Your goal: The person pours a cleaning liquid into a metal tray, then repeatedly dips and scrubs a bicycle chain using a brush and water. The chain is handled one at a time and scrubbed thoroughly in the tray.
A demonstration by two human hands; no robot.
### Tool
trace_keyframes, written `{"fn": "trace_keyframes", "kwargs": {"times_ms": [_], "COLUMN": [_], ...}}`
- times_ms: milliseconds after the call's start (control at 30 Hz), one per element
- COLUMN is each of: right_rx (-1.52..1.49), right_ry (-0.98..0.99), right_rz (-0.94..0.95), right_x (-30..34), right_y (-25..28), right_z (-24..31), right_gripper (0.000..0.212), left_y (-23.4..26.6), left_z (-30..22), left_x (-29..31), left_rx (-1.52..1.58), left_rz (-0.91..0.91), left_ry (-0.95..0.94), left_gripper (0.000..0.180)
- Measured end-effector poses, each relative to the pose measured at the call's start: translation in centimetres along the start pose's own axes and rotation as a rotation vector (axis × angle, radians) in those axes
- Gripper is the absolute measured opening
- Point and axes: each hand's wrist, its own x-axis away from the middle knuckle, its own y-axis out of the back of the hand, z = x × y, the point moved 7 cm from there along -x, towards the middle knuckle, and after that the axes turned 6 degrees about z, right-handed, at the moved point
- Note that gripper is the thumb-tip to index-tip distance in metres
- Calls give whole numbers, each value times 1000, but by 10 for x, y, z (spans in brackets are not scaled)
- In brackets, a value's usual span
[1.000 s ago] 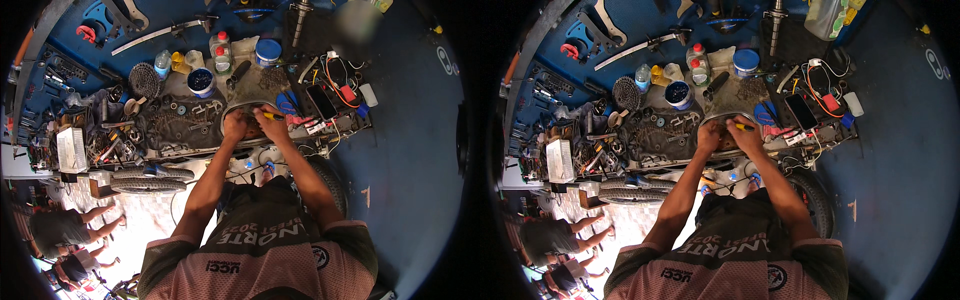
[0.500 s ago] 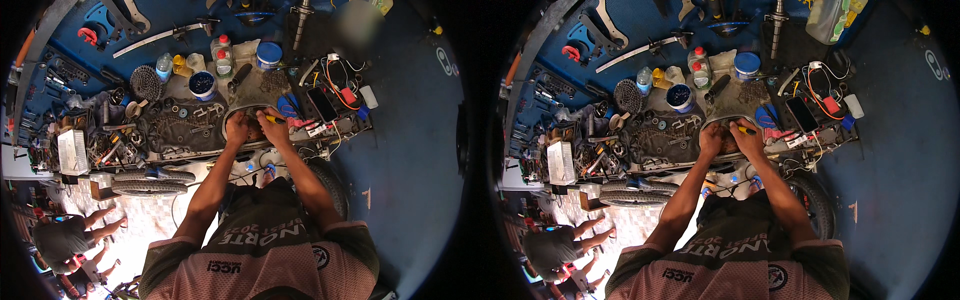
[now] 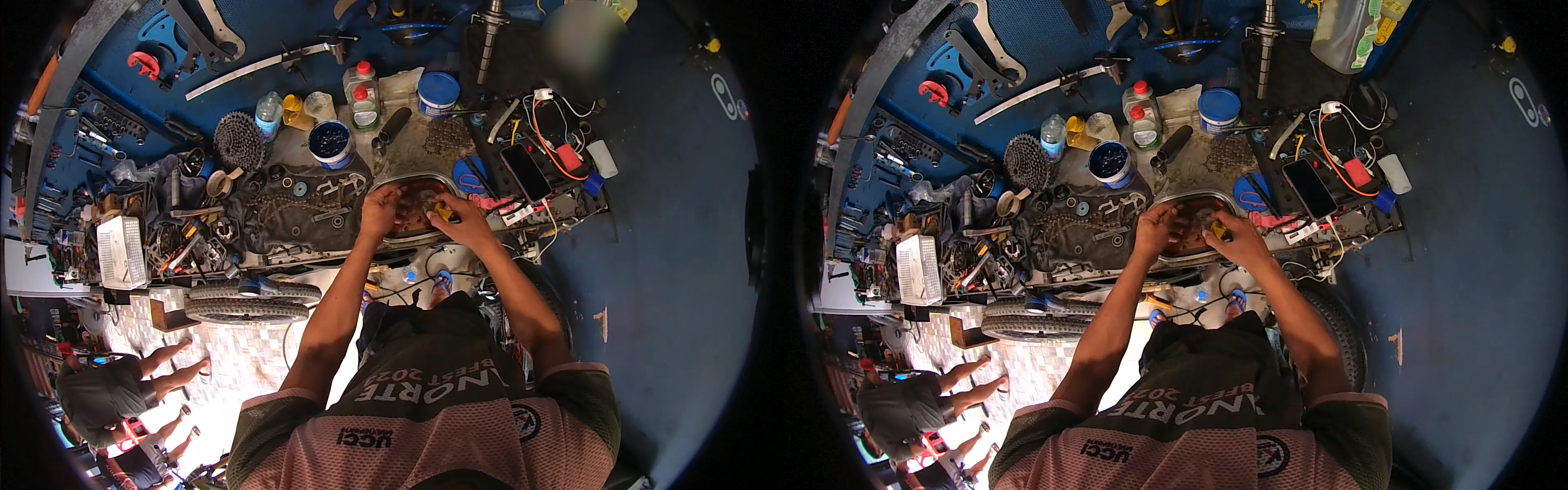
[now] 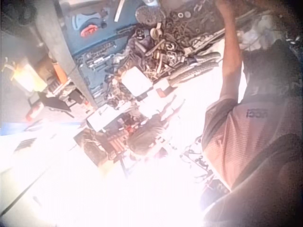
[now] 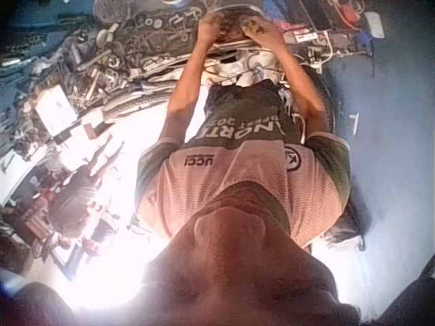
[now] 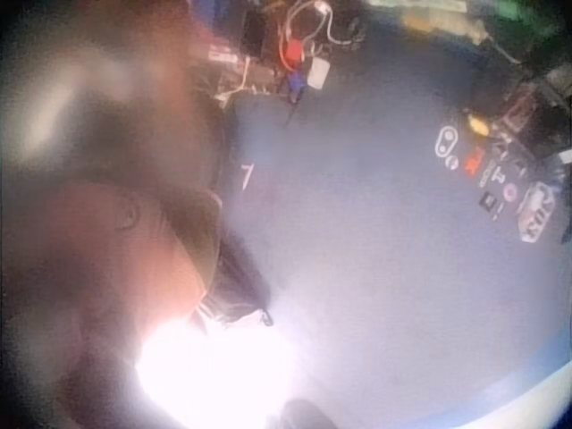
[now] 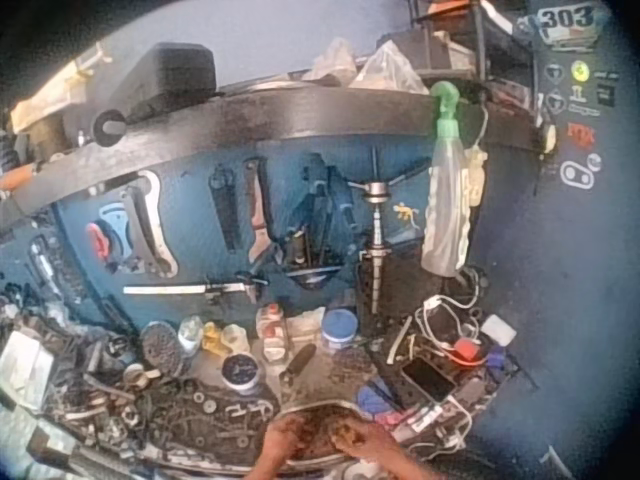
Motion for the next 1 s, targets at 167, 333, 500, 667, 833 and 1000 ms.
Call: {"fn": "trace_keyframes", "kwargs": {"times_ms": [167,333,500,667,833,1000], "right_rx": [4,-480,-349,-365,-229,-343], "right_ry": [-193,-420,-316,-121,-59,207], "right_rz": [86,104,116,160,58,136], "right_x": [-8,-22,-22,-22,-25,-19], "right_y": [8,-1,-14,-3,4,20], "right_z": [-11,-11,5,38,10,65], "right_gripper": [46,37,36,28,32,20], "left_y": [0,-8,-8,2,5,9], "left_z": [18,17,15,20,15,14], "left_x": [-3,2,-1,0,3,-2], "left_rx": [71,257,283,262,237,127], "left_rz": [14,-43,-68,-114,-65,-35], "left_ry": [104,-59,-17,18,59,54], "left_gripper": [27,28,26,14,10,12]}}
